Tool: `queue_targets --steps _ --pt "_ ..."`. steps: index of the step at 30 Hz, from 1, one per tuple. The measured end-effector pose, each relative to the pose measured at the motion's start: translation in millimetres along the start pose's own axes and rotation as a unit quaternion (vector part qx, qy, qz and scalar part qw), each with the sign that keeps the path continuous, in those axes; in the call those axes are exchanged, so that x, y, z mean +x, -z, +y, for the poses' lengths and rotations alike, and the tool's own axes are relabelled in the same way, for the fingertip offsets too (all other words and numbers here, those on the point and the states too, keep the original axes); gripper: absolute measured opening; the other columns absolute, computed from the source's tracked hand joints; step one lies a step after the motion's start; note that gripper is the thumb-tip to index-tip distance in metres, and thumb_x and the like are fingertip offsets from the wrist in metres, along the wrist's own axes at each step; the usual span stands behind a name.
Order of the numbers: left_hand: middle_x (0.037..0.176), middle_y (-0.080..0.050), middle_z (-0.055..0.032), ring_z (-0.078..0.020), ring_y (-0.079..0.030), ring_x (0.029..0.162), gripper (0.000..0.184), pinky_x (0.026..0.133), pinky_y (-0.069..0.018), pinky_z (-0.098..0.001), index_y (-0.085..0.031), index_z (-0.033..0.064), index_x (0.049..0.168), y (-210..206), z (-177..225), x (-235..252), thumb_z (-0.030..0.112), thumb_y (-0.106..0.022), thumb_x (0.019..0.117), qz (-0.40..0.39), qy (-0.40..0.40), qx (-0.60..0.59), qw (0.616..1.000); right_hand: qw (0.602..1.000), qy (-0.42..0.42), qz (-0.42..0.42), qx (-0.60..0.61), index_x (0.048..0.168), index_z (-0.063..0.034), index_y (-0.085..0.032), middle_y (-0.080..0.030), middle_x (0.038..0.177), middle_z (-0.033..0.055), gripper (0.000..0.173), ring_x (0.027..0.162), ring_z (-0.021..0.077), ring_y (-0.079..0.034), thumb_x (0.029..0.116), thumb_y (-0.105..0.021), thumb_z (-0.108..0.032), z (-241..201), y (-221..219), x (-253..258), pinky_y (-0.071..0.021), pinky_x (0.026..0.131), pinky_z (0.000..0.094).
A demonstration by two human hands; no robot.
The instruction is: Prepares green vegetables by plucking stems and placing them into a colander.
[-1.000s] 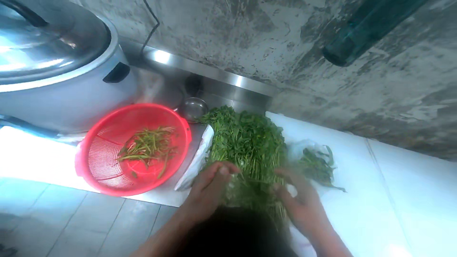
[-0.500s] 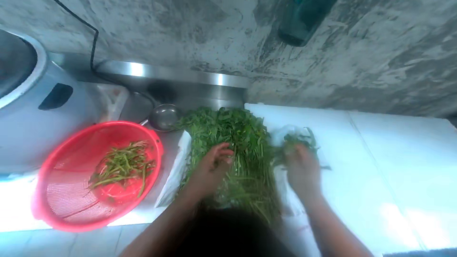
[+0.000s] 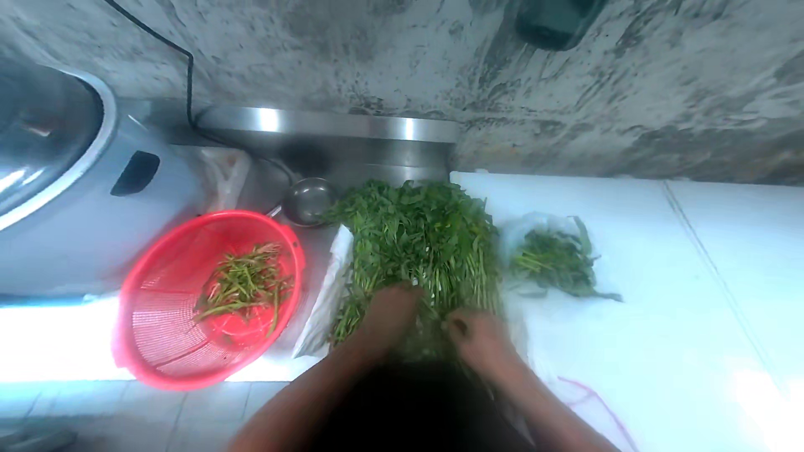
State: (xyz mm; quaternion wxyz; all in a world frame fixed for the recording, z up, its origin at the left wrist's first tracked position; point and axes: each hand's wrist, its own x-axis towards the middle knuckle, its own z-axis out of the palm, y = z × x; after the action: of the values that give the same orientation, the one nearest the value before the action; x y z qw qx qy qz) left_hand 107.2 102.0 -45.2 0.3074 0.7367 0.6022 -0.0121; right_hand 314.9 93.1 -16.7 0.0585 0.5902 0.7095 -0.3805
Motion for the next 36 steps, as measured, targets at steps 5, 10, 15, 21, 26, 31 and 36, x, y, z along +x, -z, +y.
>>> queue_targets --steps 5,10,15,21,26,31,36 --pt "0.096 -0.071 -0.0074 -0.0234 -0.071 0.086 0.022 0.073 -0.0618 -0.0440 -0.075 0.0148 0.109 22 -3 -35 0.023 -0.057 0.1018 0.292 -0.140 0.000 0.946 0.993 0.079 0.065 0.063 0.108 -0.0069 -0.071 -0.070 0.098 0.0113 0.037 0.091 0.0241 -0.068 0.1050 -0.049 -0.037 6 -11 -13 -0.0564 0.085 0.0463" --pt "0.105 -0.070 -0.0085 -0.0185 -0.069 0.089 0.034 0.077 -0.0609 -0.0406 -0.068 0.0064 0.125 44 -15 -68 0.027 -0.053 0.1035 0.446 -0.104 -0.117 0.881 0.946 0.175 0.105 0.254 0.096 -0.0117 -0.065 -0.059 0.069 -0.0047 0.030 0.058 0.0072 -0.058 0.1079 -0.048 -0.033 -14 22 -44 -0.0509 0.053 0.0262" --pt "0.104 -0.068 -0.0032 -0.0106 -0.067 0.090 0.026 0.077 -0.0602 -0.0324 -0.073 0.0101 0.108 56 -28 -97 0.028 -0.054 0.1032 0.508 -0.106 -0.155 0.840 0.908 0.255 0.093 0.320 0.106 -0.0098 -0.068 -0.063 0.074 -0.0049 0.027 0.060 0.0044 -0.058 0.1072 -0.052 -0.031 -31 39 -60 -0.0519 0.054 0.0217" --pt "0.104 -0.064 0.0011 -0.0082 -0.062 0.099 0.018 0.084 -0.0552 -0.0271 -0.071 0.0162 0.106 84 -25 -135 0.026 -0.056 0.1033 0.604 -0.130 -0.105 0.779 0.927 0.277 0.050 0.249 0.098 -0.0102 -0.067 -0.059 0.068 -0.0065 0.022 0.057 0.0010 -0.054 0.1067 -0.053 -0.025 -52 43 -75 -0.0476 0.051 0.0210" --pt "0.106 -0.069 -0.0015 -0.0198 -0.063 0.107 0.019 0.091 -0.0527 -0.0435 -0.075 0.0158 0.101 97 -42 -149 0.020 -0.056 0.0999 0.562 -0.143 -0.005 0.815 0.927 0.313 -0.004 0.209 0.096 -0.0080 -0.068 -0.058 0.067 -0.0064 0.027 0.057 -0.0009 -0.053 0.1075 -0.052 -0.027 -63 41 -79 -0.0465 0.053 0.0195" --pt "0.110 -0.068 -0.0003 -0.0195 -0.062 0.109 0.019 0.099 -0.0484 -0.0463 -0.074 0.0216 0.110 85 -53 -152 0.027 -0.057 0.1034 0.496 -0.193 0.045 0.845 0.922 0.336 -0.055 0.182 0.094 -0.0074 -0.065 -0.053 0.064 -0.0047 0.030 0.055 0.0004 -0.050 0.1089 -0.050 -0.029 -73 41 -78 -0.0437 0.051 0.0200" --pt "0.107 -0.068 -0.0012 -0.0194 -0.063 0.104 0.016 0.092 -0.0496 -0.0432 -0.072 0.0183 0.107 71 -58 -144 0.021 -0.056 0.1022 0.515 -0.212 0.073 0.827 0.912 0.350 -0.097 0.189 0.096 -0.0067 -0.066 -0.053 0.065 -0.0043 0.030 0.056 0.0005 -0.050 0.1091 -0.050 -0.028 -76 42 -76 -0.0438 0.053 0.0196"
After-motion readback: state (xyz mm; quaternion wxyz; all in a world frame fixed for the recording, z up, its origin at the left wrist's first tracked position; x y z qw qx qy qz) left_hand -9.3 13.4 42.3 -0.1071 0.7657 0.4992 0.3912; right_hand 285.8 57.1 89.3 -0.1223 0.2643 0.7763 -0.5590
